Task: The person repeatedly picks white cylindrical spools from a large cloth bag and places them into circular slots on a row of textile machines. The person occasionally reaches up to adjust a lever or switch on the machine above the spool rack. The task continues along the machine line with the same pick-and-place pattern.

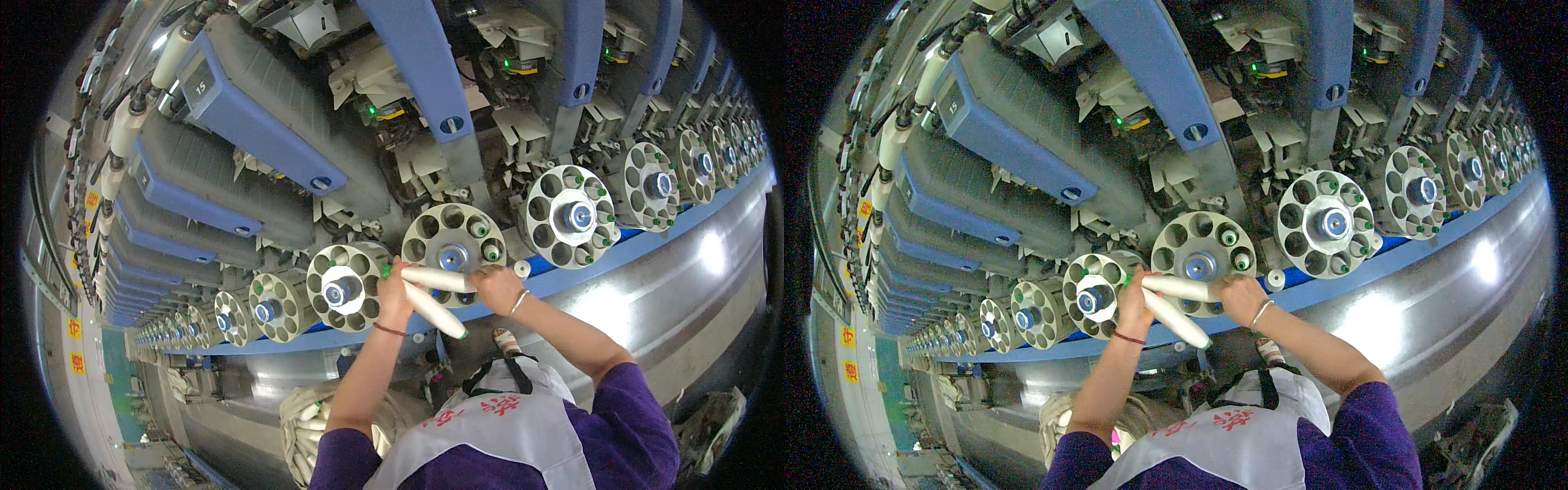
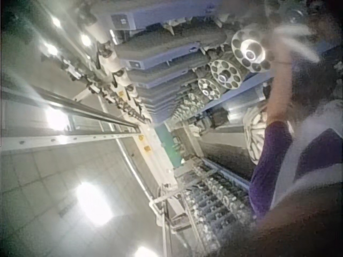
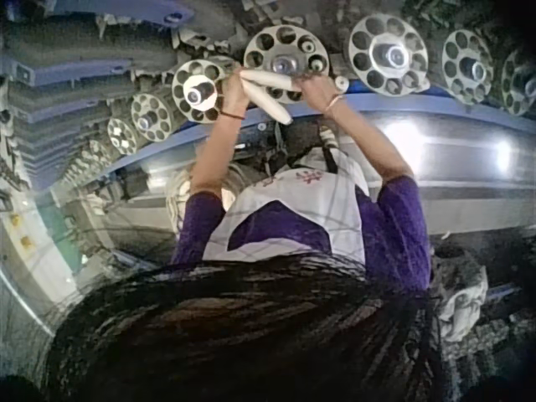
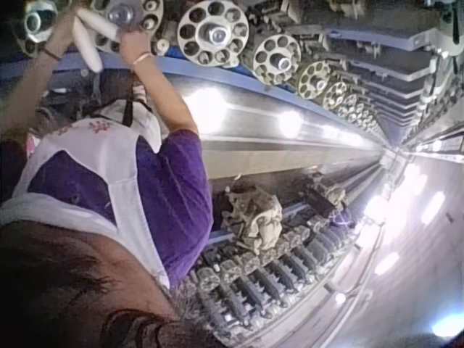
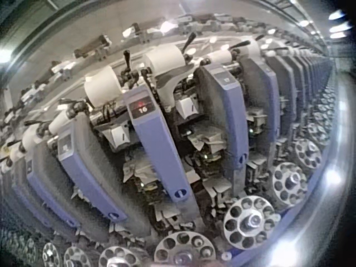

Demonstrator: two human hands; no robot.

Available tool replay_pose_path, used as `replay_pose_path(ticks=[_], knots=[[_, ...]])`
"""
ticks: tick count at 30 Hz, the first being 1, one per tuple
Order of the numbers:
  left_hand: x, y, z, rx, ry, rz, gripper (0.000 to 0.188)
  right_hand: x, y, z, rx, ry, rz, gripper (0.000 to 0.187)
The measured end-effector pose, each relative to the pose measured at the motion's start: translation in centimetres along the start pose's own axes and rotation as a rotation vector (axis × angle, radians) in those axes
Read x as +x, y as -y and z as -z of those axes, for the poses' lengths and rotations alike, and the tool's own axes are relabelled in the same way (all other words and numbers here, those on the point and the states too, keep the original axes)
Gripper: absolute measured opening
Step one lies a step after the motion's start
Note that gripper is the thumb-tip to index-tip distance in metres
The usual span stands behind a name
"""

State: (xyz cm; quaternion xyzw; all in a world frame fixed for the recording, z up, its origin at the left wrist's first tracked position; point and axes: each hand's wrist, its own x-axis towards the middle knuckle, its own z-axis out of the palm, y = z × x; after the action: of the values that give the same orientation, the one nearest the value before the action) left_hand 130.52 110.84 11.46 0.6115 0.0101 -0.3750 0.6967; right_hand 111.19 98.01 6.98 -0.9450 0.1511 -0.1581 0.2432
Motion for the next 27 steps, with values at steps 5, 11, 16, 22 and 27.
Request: replay_pose_path(ticks=[5, 11, 16, 22, 27], knots=[[-2.3, 6.5, -3.8, 0.309, 0.090, -0.328, 0.022, 0.0, -2.0, -4.4, 0.952, -0.509, -0.655, 0.015], [-1.5, 1.2, -1.9, 0.074, 0.517, -0.161, 0.032, 0.2, -1.8, 0.6, 1.926, -0.293, -0.786, 0.011], [-1.6, -2.6, -2.1, 0.010, 0.660, -0.065, 0.050, 2.7, 1.2, 4.4, 0.908, 0.212, -0.074, 0.027], [-1.3, -0.7, -3.2, 0.330, 0.568, -0.364, 0.048, 3.1, 4.2, 1.7, 0.653, -0.106, -0.068, 0.019], [-1.4, 5.7, -5.0, 0.671, 0.156, -0.847, 0.030, 3.1, 2.3, -2.4, 0.782, -0.402, -0.344, 0.014]])
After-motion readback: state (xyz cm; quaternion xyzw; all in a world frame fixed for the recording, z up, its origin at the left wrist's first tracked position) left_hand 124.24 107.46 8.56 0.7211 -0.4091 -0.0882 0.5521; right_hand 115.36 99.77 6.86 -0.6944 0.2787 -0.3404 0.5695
